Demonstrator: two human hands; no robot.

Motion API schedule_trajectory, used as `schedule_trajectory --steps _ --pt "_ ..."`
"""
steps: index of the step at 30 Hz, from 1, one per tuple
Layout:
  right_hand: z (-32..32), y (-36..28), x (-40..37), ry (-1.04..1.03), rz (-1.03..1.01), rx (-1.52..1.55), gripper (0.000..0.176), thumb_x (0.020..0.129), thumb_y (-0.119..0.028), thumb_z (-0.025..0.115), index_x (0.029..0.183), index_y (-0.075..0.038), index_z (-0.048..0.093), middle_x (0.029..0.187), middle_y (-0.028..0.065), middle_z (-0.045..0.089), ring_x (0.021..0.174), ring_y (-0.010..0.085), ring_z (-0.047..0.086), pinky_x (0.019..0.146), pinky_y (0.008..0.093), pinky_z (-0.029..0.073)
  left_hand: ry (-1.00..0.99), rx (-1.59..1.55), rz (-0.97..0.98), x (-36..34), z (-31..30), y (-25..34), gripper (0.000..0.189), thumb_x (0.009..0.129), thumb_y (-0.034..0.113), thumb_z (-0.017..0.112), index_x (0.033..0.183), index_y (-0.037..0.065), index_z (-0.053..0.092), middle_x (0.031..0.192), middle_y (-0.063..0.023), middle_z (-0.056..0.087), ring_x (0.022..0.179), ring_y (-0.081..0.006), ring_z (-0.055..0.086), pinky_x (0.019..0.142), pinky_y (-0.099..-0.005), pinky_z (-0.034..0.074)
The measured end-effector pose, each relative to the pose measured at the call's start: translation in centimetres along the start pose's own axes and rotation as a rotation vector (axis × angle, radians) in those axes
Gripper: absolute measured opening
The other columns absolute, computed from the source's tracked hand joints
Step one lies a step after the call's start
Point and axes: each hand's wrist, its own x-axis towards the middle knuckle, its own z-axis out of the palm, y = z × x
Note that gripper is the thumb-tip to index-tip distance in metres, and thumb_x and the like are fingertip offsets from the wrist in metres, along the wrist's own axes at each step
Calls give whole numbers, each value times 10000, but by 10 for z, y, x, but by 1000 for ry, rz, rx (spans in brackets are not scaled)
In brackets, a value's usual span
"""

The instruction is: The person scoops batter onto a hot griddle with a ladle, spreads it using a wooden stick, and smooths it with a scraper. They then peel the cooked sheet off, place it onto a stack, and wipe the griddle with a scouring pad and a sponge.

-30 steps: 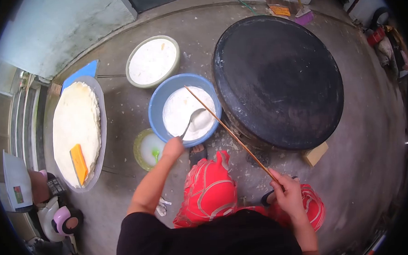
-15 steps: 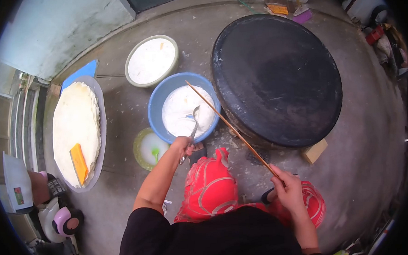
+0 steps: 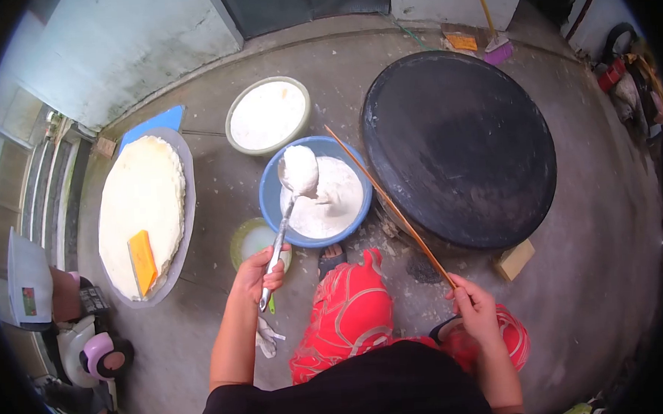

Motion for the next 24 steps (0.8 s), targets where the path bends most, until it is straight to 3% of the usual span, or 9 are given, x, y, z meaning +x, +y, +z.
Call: schedule_trajectory --steps 3,5,9,12,14,17,19,21,24 --pt "-4 -4 -1 19 0 -8 331 847 -10 528 1177 -20 534 858 31 600 716 58 546 650 191 439 12 104 125 -25 27 13 305 900 205 450 1107 -17 467 590 -73 483 399 -78 338 323 -198 254" --pt "-7 -11 -4 72 39 195 338 809 24 569 1145 18 524 873 36 592 762 59 551 686 188 435 54 221 240 -35 48 19 307 897 208 450 1099 -22 473 588 -67 484 400 -79 342 327 -196 250" --pt "-32 -19 -5 52 66 176 307 779 50 589 1077 41 516 836 38 589 738 67 557 668 187 435 48 357 323 -40 98 33 257 916 197 417 1075 12 496 597 -60 494 418 -83 373 345 -196 285" --pt "-46 -23 -1 60 61 94 246 783 29 586 1017 29 511 765 25 581 695 56 543 642 183 429 -1 333 349 -25 134 36 243 920 190 389 1075 33 491 613 -60 497 428 -85 388 346 -198 297" --pt "-53 -30 7 127 -50 -188 287 787 19 575 1069 24 522 733 38 589 651 56 525 617 191 426 -53 336 376 -7 155 35 237 918 183 380 1084 50 483 627 -58 496 432 -88 397 342 -201 300" --pt "-59 -35 21 246 -110 -321 333 790 5 571 1121 7 530 742 50 601 639 60 511 615 204 424 -85 341 378 28 187 30 214 910 169 374 1049 54 488 621 -55 489 433 -89 398 341 -199 295" --pt "-67 -28 35 282 -111 -323 382 771 8 583 1150 -21 540 810 83 622 660 120 551 644 228 437 -76 362 385 53 208 22 185 895 152 361 997 58 484 622 -44 474 443 -84 397 341 -199 289" --pt "-75 -27 49 340 -413 -605 407 743 7 595 1145 -36 550 792 109 599 677 203 571 649 262 444 -107 337 384 86 215 13 180 899 156 362 994 65 486 630 -37 469 447 -84 400 346 -198 294" --pt "-76 -36 67 341 -406 -646 441 711 15 592 1144 -56 557 750 127 555 679 275 550 638 305 444 -81 330 385 124 227 -2 183 915 160 342 1010 76 474 634 -38 476 445 -79 408 354 -192 316"
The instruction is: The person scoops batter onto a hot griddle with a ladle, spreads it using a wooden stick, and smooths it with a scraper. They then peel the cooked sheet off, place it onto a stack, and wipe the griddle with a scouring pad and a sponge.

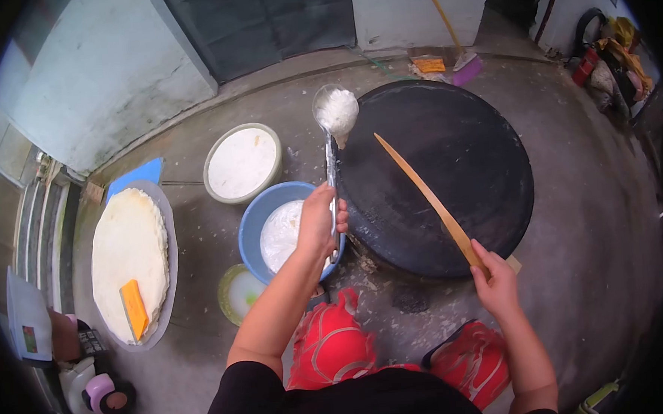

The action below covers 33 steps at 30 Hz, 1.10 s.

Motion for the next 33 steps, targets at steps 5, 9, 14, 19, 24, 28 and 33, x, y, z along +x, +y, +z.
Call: schedule_trajectory --steps 5,9,14,19,24,28,33 --pt "15 1 33 -10 -100 -69 444 700 -2 578 1137 -77 562 692 108 513 641 271 533 608 345 440 100 17 8 29 6 -35 210 919 160 336 1053 79 476 633 -28 475 444 -85 421 363 -203 350" --pt "37 -3 55 -62 -147 -60 420 710 -34 569 1124 -104 567 693 92 516 653 272 540 604 366 441 146 33 0 32 1 -55 256 919 141 347 1136 74 465 628 -22 473 449 -90 427 370 -207 367" --pt "65 14 67 -85 -104 -71 424 711 -64 570 1129 -128 568 730 98 545 696 284 560 625 378 453 228 101 86 24 -3 -65 269 901 92 408 1154 56 487 620 -6 456 452 -81 412 373 -204 349" --pt "67 28 66 -114 3 -8 405 710 -97 571 1113 -132 581 883 111 605 824 295 583 735 364 469 238 238 198 23 -13 -69 251 891 84 438 1125 51 523 616 6 440 450 -69 394 374 -205 323" --pt "38 20 68 -115 26 9 390 710 -98 570 1100 -120 585 897 116 606 837 292 584 753 358 469 154 417 101 66 -15 -58 190 902 122 427 1054 67 528 600 -4 437 443 -73 390 372 -215 323" --pt "19 15 56 -5 -162 -258 414 681 -66 574 1093 -110 587 753 70 562 692 260 560 634 354 468 135 149 -30 77 -2 -15 227 924 171 372 1080 52 487 625 -34 458 447 -95 385 372 -227 326" --pt "62 30 53 -21 -519 -501 429 653 -74 558 1081 -95 589 706 21 499 616 193 502 550 308 429 -143 -279 -122 63 7 25 273 939 194 357 1082 -5 477 660 -52 456 477 -98 381 378 -221 323"
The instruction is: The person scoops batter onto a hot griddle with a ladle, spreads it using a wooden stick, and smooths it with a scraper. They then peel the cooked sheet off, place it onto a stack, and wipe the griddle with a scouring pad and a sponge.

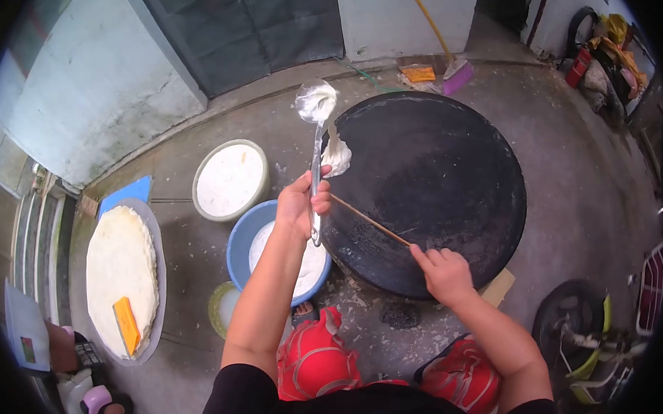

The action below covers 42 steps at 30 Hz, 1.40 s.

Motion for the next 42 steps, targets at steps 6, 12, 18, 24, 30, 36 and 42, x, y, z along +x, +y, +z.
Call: schedule_trajectory --steps 6,12,18,24,30,36,42 --pt "33 13 49 -15 0 -258 437 721 -92 507 1157 -75 542 774 46 503 674 199 490 574 303 423 -418 -635 -236 -37 14 15 357 953 181 317 1214 -47 405 648 -14 389 462 -79 349 379 -218 326" --pt "38 -11 46 -77 225 217 488 670 -94 581 1155 -141 547 746 67 514 661 255 560 589 384 475 -355 -653 -197 -93 -33 1 373 956 198 302 1211 -46 421 634 -15 386 445 -83 343 369 -218 318" --pt "47 10 70 12 383 170 444 680 -90 570 1124 -103 572 732 94 523 661 276 565 592 386 470 -27 -740 -181 -140 -92 -26 344 947 196 331 1159 -42 460 605 -9 380 430 -77 335 353 -207 302" --pt "48 22 64 4 310 -98 417 677 -99 571 1092 -130 595 719 88 520 671 265 577 604 388 478 229 -868 -158 -153 -150 -56 316 934 192 347 1090 -46 485 598 -4 393 421 -73 338 350 -205 301" --pt "51 -11 60 11 430 365 387 687 -121 550 1070 -117 601 771 111 547 735 285 582 642 399 483 298 -942 -185 -156 -170 -67 324 933 188 333 1080 -60 481 595 -2 394 421 -75 338 351 -206 304" --pt "56 38 88 32 490 -16 409 689 -106 571 1097 -117 584 783 94 558 711 275 583 626 389 489 292 -916 -203 -155 -173 -69 302 922 154 340 1078 -64 478 595 -2 395 426 -78 343 358 -207 304" --pt "56 0 94 -63 369 -23 417 672 -97 568 1089 -113 576 794 95 556 716 279 588 632 400 487 325 -902 -189 -151 -177 -69 298 918 141 341 1075 -74 475 582 -1 395 417 -73 337 353 -202 298"
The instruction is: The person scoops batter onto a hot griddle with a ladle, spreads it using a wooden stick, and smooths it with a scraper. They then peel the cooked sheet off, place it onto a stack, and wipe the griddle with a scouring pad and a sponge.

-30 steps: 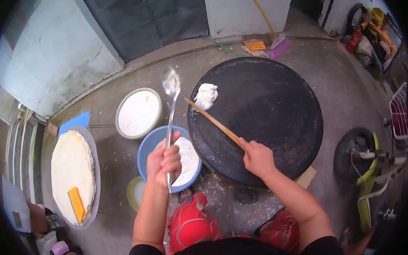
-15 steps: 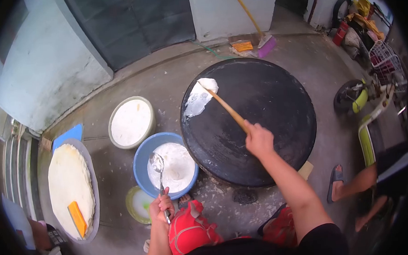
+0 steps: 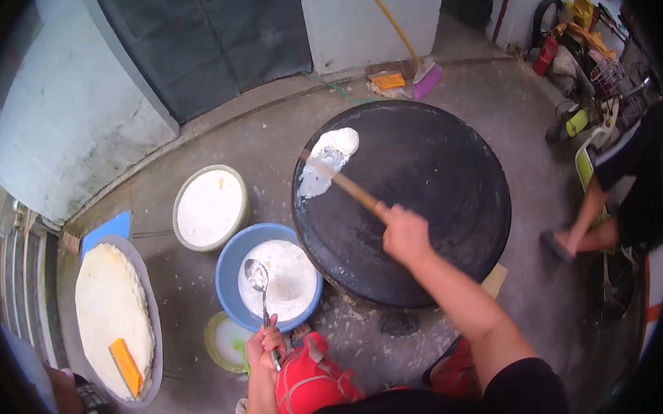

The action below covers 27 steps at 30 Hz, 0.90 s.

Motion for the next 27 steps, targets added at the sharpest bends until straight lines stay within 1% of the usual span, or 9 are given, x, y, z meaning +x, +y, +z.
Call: schedule_trajectory --steps 4,7,8,12,16,18,21,25,27 --pt "2 34 25 46 233 80 380 711 -85 541 1085 -129 591 780 113 571 770 282 591 644 405 483 -4 21 -22 0 -4 6 299 925 150 337 1074 -70 474 597 -6 403 426 -79 338 361 -205 301" --pt "18 9 -12 138 138 395 408 699 -125 551 1104 -151 596 801 119 574 834 282 595 766 400 475 8 -5 -21 3 -5 10 304 929 158 331 1073 -69 473 600 -5 405 427 -80 336 364 -210 303" --pt "-5 -5 -16 -83 115 272 404 693 -115 563 1096 -125 591 813 106 564 791 283 594 707 397 489 4 -6 -26 6 -6 10 304 929 158 331 1073 -69 473 600 -5 405 427 -80 336 364 -210 303" --pt "5 56 17 118 167 -110 406 696 -91 565 1102 -109 576 791 92 560 698 280 584 589 391 483 41 6 -16 3 -10 12 305 928 162 327 1061 -62 486 596 0 405 428 -79 343 367 -210 309" --pt "14 21 5 126 308 386 449 687 -117 560 1136 -129 563 861 115 586 831 281 599 725 390 482 27 18 -39 7 -11 19 303 923 160 333 1056 -64 487 596 2 407 432 -80 349 371 -209 311" --pt "-9 -11 5 -85 185 241 449 683 -126 578 1130 -101 554 893 105 568 818 277 599 729 381 486 20 10 -33 8 -8 16 300 920 157 338 1056 -65 487 596 2 407 430 -79 347 371 -208 310" --pt "3 29 40 11 196 -186 400 714 -85 554 1114 -92 556 855 99 557 721 256 589 623 349 487 48 23 -8 5 -10 15 298 915 155 342 1054 -62 492 596 3 410 426 -78 348 371 -207 310" --pt "15 45 29 79 388 178 450 687 -99 554 1136 -121 569 858 122 593 831 294 594 737 389 481 25 34 -30 7 -17 25 312 919 169 333 1051 -58 500 596 4 414 422 -80 351 369 -209 318" --pt "17 16 -2 130 275 325 449 676 -122 547 1124 -123 583 903 121 594 881 302 589 819 387 457 32 33 -21 9 -14 25 319 921 174 329 1052 -62 499 596 4 414 422 -80 350 369 -211 320"
